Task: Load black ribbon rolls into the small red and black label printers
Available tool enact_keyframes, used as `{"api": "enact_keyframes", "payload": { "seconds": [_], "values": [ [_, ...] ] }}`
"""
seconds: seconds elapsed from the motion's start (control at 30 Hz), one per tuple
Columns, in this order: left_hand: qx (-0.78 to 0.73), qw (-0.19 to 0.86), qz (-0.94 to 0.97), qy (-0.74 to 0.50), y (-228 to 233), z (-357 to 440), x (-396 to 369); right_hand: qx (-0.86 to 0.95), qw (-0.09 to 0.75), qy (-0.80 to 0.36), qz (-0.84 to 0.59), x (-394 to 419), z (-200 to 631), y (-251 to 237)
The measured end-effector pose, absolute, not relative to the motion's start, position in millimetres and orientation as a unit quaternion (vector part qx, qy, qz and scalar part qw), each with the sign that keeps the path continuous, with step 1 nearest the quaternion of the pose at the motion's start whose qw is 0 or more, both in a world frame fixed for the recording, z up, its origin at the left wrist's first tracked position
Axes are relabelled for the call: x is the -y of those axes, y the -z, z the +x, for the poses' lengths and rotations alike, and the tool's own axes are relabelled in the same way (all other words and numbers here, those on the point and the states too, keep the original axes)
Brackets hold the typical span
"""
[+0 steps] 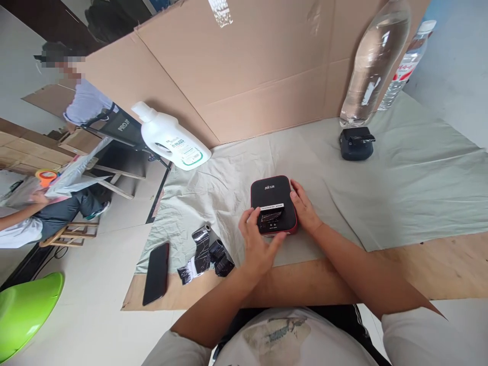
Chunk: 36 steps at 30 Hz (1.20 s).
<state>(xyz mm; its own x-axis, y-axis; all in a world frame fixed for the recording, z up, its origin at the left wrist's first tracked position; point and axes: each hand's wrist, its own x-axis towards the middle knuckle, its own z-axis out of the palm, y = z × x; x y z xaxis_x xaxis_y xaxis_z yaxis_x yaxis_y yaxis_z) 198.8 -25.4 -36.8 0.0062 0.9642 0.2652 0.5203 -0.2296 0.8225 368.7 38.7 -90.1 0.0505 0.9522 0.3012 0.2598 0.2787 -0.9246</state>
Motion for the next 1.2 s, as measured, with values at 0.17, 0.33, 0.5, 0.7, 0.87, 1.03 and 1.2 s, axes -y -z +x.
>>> {"api": "enact_keyframes", "payload": {
  "seconds": [0.17, 0.33, 0.5, 0.7, 0.87, 1.03, 1.2],
  "values": [
    [-0.584, 0.439, 0.480, -0.485, 39, 171, -7, 0.712, 0.528, -0.166, -0.433, -14, 375, 71],
    [-0.548, 0.580, 0.382, -0.466, 41, 169, -32, 0.771, 0.479, -0.051, -0.417, -1, 370, 80],
    [-0.518, 0.641, 0.338, -0.454, 46, 170, -38, 0.767, 0.441, -0.011, -0.466, 2, 367, 93],
    [-0.550, 0.589, 0.386, -0.448, 37, 157, -38, 0.763, 0.480, -0.006, -0.433, 2, 368, 91],
    [-0.526, 0.350, 0.663, -0.401, 7, 170, -51, 0.743, 0.517, -0.067, -0.419, -6, 372, 95],
    [-0.473, 0.234, 0.841, -0.118, -6, 211, -78, 0.748, 0.539, -0.038, -0.385, -12, 373, 95],
    [-0.494, 0.177, 0.852, 0.011, -4, 232, -93, 0.754, 0.536, -0.044, -0.378, -14, 377, 95]
  ]
}}
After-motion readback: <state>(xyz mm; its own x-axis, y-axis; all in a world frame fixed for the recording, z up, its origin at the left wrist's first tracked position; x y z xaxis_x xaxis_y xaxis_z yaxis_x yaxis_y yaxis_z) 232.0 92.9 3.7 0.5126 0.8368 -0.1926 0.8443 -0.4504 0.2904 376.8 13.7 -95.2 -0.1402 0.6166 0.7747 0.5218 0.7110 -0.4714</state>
